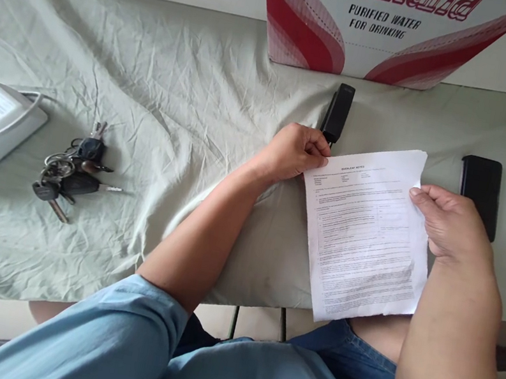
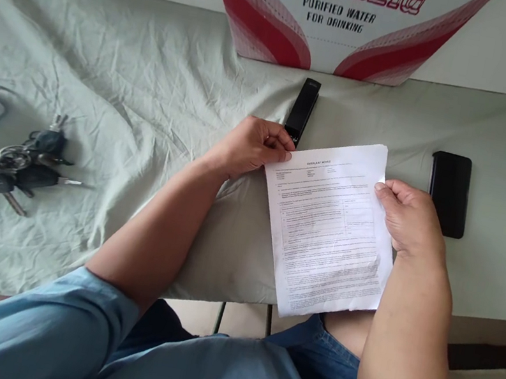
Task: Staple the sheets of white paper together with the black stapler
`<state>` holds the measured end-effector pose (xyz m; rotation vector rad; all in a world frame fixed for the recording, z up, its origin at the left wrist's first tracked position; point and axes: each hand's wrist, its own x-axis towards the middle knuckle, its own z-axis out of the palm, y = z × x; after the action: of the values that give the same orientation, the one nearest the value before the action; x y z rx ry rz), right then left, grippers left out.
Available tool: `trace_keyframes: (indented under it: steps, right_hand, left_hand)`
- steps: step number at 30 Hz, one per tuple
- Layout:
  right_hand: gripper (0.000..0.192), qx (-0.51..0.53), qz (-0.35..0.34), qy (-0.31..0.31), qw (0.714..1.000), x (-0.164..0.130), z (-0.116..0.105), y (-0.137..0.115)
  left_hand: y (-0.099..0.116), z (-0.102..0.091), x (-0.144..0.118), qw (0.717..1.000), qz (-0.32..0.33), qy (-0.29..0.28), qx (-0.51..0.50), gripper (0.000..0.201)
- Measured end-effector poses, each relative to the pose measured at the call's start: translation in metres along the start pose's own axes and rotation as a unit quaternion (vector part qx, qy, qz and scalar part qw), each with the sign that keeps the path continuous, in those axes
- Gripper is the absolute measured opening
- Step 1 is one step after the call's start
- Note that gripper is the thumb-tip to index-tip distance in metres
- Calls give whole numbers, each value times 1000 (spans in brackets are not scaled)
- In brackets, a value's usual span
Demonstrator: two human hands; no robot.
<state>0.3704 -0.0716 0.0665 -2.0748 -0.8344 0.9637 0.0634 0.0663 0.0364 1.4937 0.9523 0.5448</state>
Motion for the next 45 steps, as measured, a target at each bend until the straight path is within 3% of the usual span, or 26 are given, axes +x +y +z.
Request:
trace_keyframes:
  steps: [4, 9, 12, 16, 20, 27, 39, 45]
  right_hand:
    - [43, 3, -5, 15, 1000, -2, 3, -6]
    - [42, 22, 14, 25, 999, 0, 6, -7]
    - [36, 29, 21, 25, 999, 6, 4, -1]
    - [31, 28, 19, 20, 999, 12, 0, 6]
    - [37, 41, 16, 5, 999, 14, 0, 7]
    - [37, 28, 17, 25, 999, 17, 0, 10]
    - [25, 49, 37, 41, 997, 19, 8, -2]
    - [29, 29, 16, 36, 999, 23, 8, -1]
  left_hand:
    - [-8, -3, 1, 999, 29, 40, 21, 22]
    - [-18, -3, 8, 973, 105, 176, 106, 19]
    - [-21, -3, 10, 959, 105, 223, 142, 25]
    - [-19, -2, 8, 971, 70, 176, 148, 36]
    - [-10, 1, 2, 976, 61, 150, 145, 36]
    - [-1, 3, 0, 968, 54, 146, 196, 23]
    - [2, 6, -2, 961, 23, 143, 237, 32]
    - [-4, 10, 0, 956, 67, 157, 239, 39]
